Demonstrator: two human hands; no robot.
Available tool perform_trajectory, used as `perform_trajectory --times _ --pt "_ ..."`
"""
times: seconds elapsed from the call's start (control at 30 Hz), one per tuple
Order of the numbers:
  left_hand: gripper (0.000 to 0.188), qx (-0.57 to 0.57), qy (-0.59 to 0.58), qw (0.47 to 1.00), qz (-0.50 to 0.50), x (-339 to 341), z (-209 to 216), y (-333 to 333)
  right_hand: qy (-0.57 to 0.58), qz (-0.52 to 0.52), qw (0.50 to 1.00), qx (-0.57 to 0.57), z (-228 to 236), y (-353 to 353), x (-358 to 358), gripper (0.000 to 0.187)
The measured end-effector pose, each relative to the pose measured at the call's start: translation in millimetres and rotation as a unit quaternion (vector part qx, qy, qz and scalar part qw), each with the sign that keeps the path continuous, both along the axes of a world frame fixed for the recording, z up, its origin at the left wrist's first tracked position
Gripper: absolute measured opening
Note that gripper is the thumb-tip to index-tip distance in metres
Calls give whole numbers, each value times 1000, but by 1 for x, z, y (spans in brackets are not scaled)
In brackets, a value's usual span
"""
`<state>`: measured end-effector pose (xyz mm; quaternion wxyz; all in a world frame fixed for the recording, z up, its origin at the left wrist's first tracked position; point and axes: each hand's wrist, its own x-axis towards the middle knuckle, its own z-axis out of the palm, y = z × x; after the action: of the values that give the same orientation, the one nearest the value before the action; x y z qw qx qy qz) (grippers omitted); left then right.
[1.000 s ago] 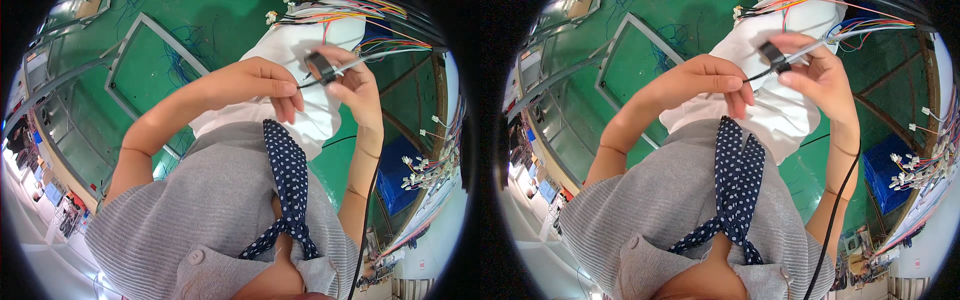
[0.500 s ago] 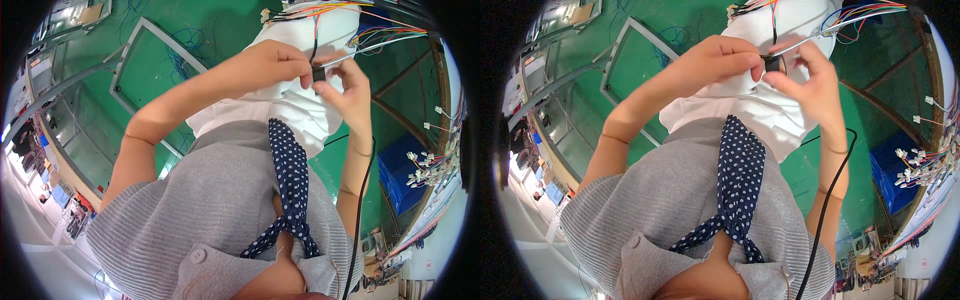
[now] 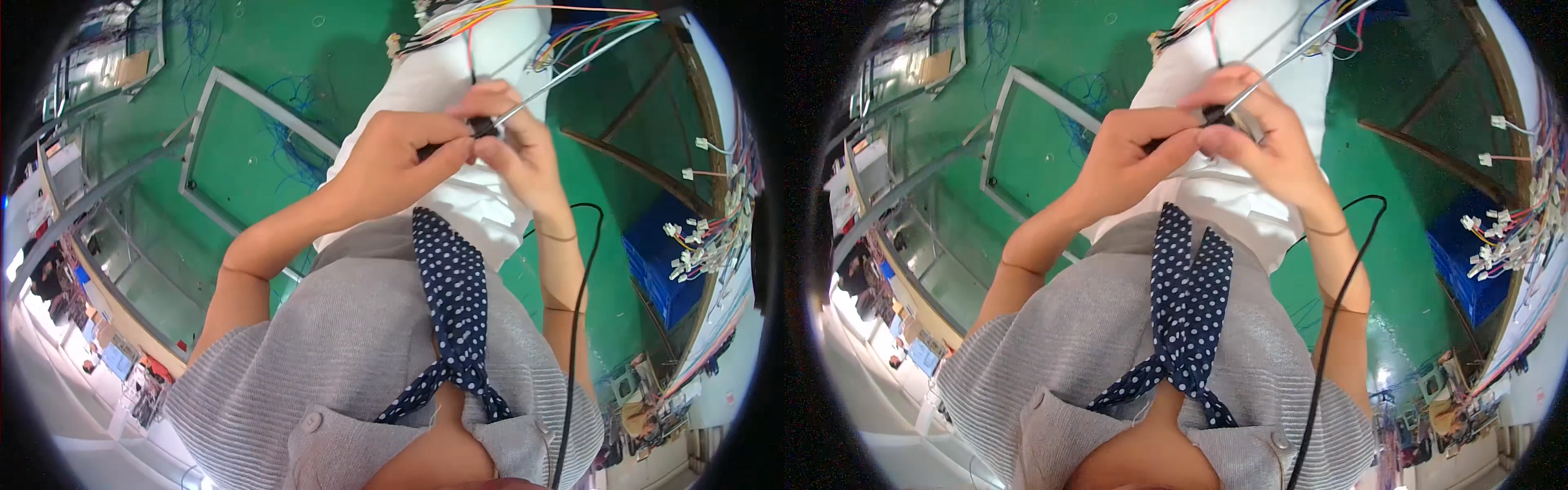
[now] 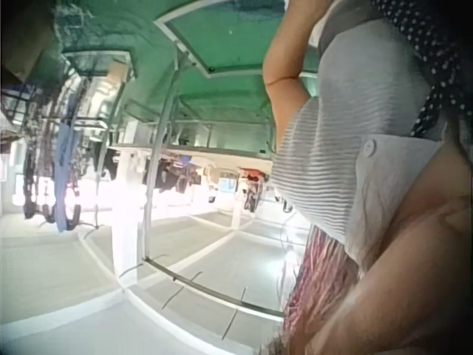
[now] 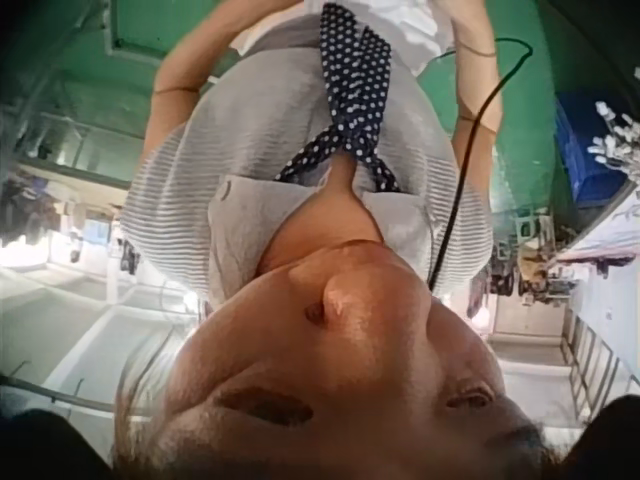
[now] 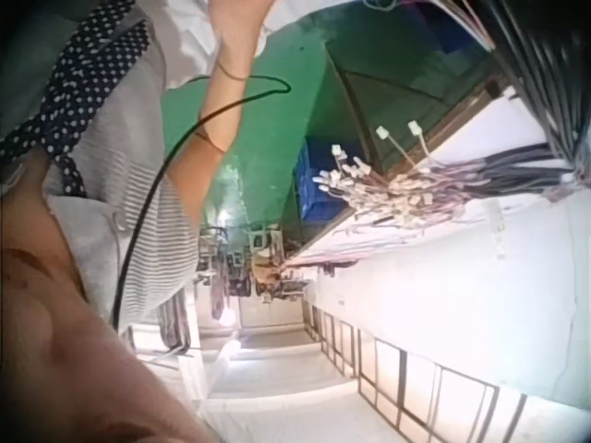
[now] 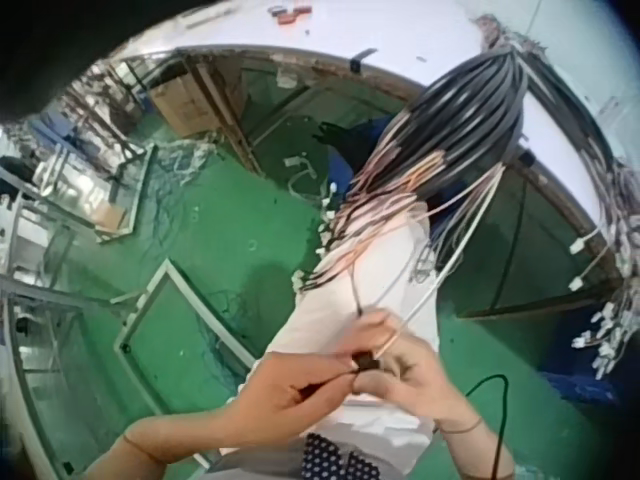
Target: Wrap electrical tape around bundles of wires at a manual assembly station.
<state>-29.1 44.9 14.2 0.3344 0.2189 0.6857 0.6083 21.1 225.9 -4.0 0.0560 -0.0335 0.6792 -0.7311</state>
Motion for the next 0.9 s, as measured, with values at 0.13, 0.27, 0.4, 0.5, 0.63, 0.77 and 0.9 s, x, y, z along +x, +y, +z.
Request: perform_trajectory --times 0.13,0.27,0.4,0.5,0.63,0.77,0.9 --pt "7 -78 335 939 -19 -4 -2 5 21 -56 984 167 11 -1 14 15" --pt "16 -93 636 757 -116 -25 5 1 9 -75 968 239 26 -2 31 5" --pt "18 42 748 643 -159 -43 25 3 -211 -15 940 -267 43 0 40 20" --pt "16 117 736 648 -156 -45 37 7 -247 23 920 -304 66 11 38 24" --pt "17 25 682 720 -130 -82 25 -35 166 -169 844 -482 63 114 76 24" --pt "17 -25 476 877 -59 -71 26 -22 -14 -274 948 159 10 59 33 19" --pt "19 -83 382 919 46 -76 22 -25 66 -214 917 332 -58 47 2 16"
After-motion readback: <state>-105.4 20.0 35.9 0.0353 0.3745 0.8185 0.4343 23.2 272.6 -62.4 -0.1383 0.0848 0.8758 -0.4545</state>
